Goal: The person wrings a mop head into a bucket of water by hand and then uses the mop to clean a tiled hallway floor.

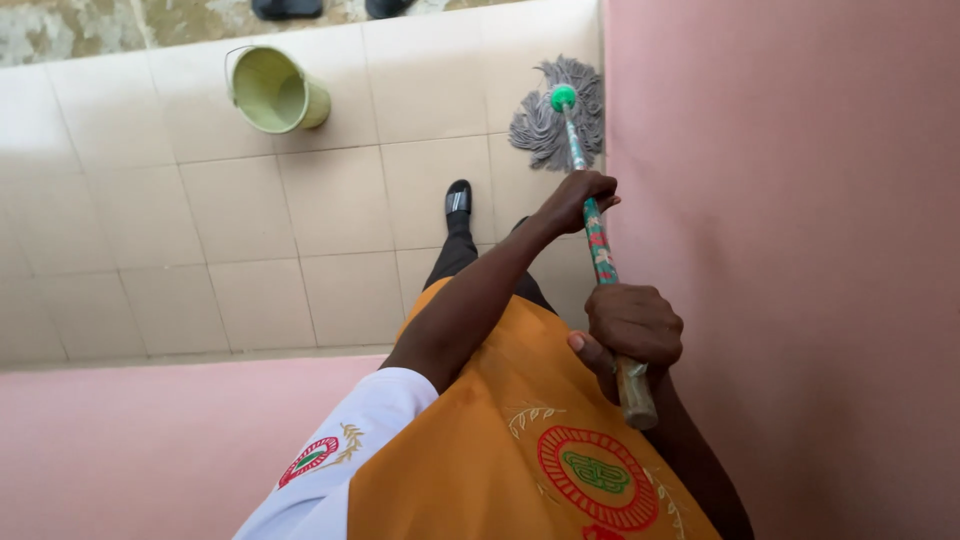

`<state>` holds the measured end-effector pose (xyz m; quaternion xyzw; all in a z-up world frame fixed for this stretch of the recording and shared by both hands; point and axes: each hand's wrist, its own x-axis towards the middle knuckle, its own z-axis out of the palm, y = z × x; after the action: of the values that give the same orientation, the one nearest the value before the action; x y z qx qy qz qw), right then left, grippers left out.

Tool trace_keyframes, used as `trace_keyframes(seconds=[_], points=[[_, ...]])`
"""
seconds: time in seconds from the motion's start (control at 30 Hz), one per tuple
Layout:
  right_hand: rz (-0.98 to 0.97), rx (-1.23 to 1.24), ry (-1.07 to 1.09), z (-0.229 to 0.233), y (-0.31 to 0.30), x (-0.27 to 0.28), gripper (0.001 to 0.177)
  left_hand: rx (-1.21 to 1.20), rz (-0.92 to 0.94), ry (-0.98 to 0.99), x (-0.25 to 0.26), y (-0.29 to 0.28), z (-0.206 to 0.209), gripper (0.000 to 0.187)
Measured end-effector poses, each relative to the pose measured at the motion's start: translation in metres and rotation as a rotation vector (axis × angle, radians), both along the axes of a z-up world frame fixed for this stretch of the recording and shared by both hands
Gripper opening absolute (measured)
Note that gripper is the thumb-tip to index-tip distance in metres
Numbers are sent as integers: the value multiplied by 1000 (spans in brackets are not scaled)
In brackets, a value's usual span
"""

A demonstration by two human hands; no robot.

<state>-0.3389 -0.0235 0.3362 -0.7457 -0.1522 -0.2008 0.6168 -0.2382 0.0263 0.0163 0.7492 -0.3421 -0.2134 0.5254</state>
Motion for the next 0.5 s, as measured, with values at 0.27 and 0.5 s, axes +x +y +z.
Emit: trace_keyframes(seconds=[0.27, 0.5], points=[[255, 92, 18, 11, 31, 21, 44, 32, 347, 142, -9, 76, 60, 31], [435, 251, 113, 4, 42, 22, 41, 121, 581, 45, -29, 143, 55, 30]])
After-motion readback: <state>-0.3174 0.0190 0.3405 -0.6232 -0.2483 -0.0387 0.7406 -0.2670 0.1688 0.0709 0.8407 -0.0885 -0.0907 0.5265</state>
